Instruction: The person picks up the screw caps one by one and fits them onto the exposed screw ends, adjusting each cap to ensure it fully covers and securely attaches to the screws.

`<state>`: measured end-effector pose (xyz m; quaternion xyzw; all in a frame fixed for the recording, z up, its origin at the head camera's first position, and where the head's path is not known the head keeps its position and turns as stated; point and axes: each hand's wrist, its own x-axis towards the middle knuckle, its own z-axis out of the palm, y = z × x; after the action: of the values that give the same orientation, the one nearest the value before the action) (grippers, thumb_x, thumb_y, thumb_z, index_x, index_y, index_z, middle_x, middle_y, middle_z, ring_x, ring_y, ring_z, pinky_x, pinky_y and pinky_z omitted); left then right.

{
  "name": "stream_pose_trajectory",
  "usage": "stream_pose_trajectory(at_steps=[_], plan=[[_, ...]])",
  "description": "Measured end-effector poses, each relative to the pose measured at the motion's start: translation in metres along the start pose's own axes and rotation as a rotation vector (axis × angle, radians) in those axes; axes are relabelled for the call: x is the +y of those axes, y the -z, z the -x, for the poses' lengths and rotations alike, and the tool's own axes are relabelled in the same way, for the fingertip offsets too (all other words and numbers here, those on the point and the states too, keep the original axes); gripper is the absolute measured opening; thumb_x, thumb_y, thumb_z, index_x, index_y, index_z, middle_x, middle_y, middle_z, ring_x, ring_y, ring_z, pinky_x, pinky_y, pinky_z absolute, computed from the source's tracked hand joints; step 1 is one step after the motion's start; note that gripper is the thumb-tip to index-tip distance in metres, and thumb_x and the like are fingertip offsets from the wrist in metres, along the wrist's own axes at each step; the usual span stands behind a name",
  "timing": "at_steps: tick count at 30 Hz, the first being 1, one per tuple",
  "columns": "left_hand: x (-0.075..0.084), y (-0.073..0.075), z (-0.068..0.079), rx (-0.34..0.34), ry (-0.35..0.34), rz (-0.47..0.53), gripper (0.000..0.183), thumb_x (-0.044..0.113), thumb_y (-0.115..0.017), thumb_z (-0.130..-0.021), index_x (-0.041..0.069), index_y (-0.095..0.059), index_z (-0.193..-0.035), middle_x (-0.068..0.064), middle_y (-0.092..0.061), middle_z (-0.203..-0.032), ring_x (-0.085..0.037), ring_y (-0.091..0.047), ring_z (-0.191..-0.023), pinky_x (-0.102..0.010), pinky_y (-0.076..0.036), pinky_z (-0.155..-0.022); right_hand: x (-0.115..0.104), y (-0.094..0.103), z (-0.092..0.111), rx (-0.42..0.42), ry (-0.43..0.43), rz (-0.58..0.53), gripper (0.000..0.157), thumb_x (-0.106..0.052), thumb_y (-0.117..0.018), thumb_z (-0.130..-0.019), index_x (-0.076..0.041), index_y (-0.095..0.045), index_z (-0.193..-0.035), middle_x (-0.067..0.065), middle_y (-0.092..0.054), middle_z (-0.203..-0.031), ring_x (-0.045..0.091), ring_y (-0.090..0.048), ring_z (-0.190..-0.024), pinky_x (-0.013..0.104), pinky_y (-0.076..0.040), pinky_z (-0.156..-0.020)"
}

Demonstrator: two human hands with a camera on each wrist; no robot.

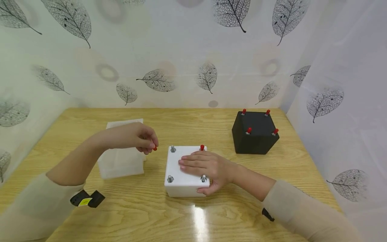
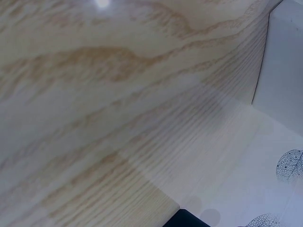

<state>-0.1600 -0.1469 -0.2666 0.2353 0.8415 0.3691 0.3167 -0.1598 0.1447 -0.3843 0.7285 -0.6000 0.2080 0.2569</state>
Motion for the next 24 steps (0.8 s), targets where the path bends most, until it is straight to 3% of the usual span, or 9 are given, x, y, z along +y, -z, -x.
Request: stream_pose_trajectory(at_steps=[6, 13, 24], plan=[[0.014, -0.011, 0.000, -0.003, -0.041, -0.048, 0.011, 0.007, -0.054, -0.093, 0.005, -0.065, -0.096, -0.004, -0.066, -0.085, -0.015, -0.063, -0.076, -0.028, -0.056, -0.073, 0.000, 0.000, 0.000, 0.003, 0.001, -0.002, 0.062, -0.047, -0.049, -0.089, 0.005, -0.059, -0.120, 0.020, -0.061, -0.123, 0.033, -0.058, -0.114, 0.042, -0.048, -0.094], [0.029, -0.023, -0.005, -0.005, -0.061, -0.007, 0.009, 0.007, -0.056, -0.094, 0.004, -0.065, -0.096, -0.007, -0.067, -0.089, -0.015, -0.063, -0.077, -0.027, -0.056, -0.073, -0.001, -0.001, 0.001, 0.004, -0.011, -0.003, 0.061, -0.046, -0.049, -0.089, 0.005, -0.059, -0.120, 0.019, -0.062, -0.122, 0.031, -0.059, -0.113, 0.041, -0.049, -0.093], [0.046, -0.048, -0.013, 0.032, -0.116, -0.096, 0.008, 0.008, -0.058, -0.092, 0.008, -0.066, -0.094, -0.001, -0.066, -0.080, -0.010, -0.062, -0.072, -0.024, -0.053, -0.067, 0.000, -0.002, 0.003, 0.023, -0.003, -0.005, 0.060, -0.045, -0.049, -0.089, 0.005, -0.060, -0.119, 0.019, -0.063, -0.120, 0.032, -0.060, -0.111, 0.041, -0.048, -0.093]])
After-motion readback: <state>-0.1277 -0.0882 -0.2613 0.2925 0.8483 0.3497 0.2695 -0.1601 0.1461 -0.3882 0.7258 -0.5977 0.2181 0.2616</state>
